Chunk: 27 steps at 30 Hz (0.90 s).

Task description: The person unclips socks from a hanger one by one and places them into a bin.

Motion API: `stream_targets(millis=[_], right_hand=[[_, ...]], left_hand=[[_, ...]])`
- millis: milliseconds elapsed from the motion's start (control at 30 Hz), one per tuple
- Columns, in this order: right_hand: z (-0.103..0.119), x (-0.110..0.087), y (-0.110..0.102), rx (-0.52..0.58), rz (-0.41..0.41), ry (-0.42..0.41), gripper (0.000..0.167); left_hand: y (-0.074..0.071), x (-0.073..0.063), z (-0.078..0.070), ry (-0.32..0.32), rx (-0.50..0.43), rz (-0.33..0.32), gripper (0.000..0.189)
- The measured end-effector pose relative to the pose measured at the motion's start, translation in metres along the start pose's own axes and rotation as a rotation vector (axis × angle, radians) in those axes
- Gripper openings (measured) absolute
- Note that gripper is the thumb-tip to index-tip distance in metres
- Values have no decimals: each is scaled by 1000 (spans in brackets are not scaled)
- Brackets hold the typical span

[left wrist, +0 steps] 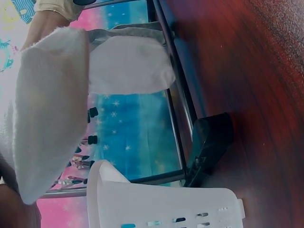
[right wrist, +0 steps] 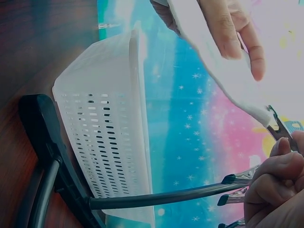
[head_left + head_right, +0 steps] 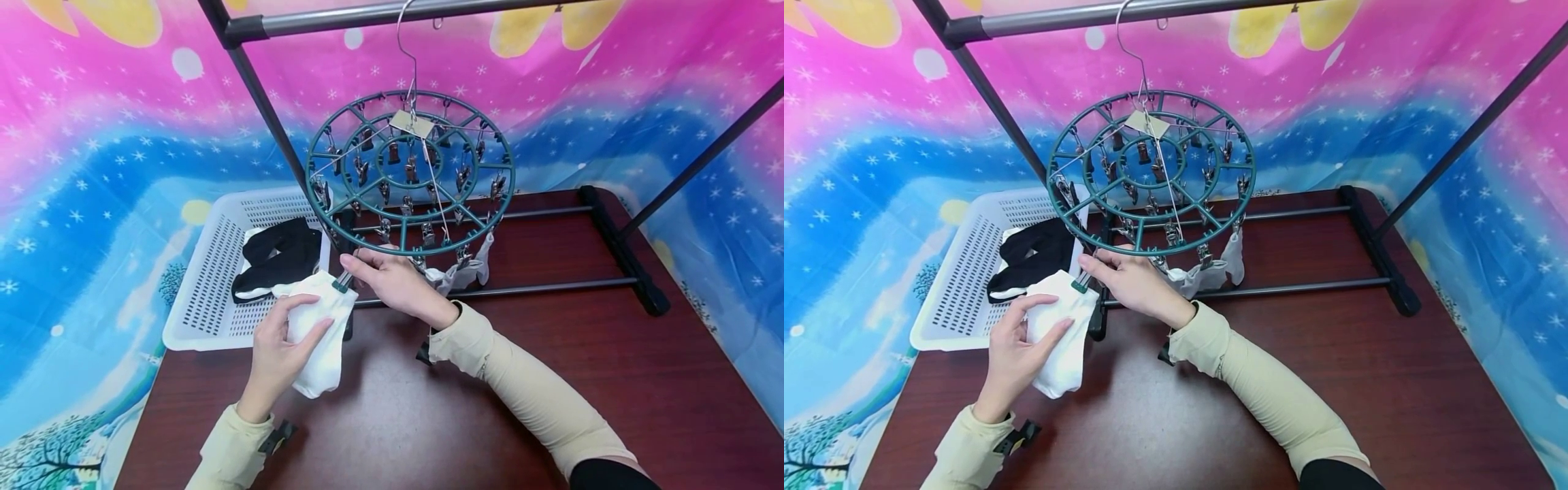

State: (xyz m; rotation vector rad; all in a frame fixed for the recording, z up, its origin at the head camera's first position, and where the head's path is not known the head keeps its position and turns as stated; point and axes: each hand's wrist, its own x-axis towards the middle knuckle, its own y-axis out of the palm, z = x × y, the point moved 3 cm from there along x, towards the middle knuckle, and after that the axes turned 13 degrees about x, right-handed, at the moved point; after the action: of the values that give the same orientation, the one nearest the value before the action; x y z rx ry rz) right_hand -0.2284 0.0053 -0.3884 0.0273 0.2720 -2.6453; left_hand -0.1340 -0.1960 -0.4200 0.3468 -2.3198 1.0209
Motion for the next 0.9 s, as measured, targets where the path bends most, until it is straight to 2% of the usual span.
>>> stream_targets(millis=[167, 500, 567, 767, 900], right_hand=[[-1, 0, 1, 20, -13, 23, 42], [-1, 2, 1, 27, -27, 30, 42], [-2, 2, 2, 5, -28, 22, 42], [0, 4, 2, -93, -35, -72, 40], [0, 3, 3, -92, -32, -107, 38]], left_hand=[[-4, 0, 3, -2, 20, -9, 51], [-20, 7, 14, -16, 53, -43, 52], [-24, 10, 17, -24, 84, -20, 51], [-37, 23, 27, -50, 177, 105, 58], [-45, 31, 33, -58, 200, 139, 65]])
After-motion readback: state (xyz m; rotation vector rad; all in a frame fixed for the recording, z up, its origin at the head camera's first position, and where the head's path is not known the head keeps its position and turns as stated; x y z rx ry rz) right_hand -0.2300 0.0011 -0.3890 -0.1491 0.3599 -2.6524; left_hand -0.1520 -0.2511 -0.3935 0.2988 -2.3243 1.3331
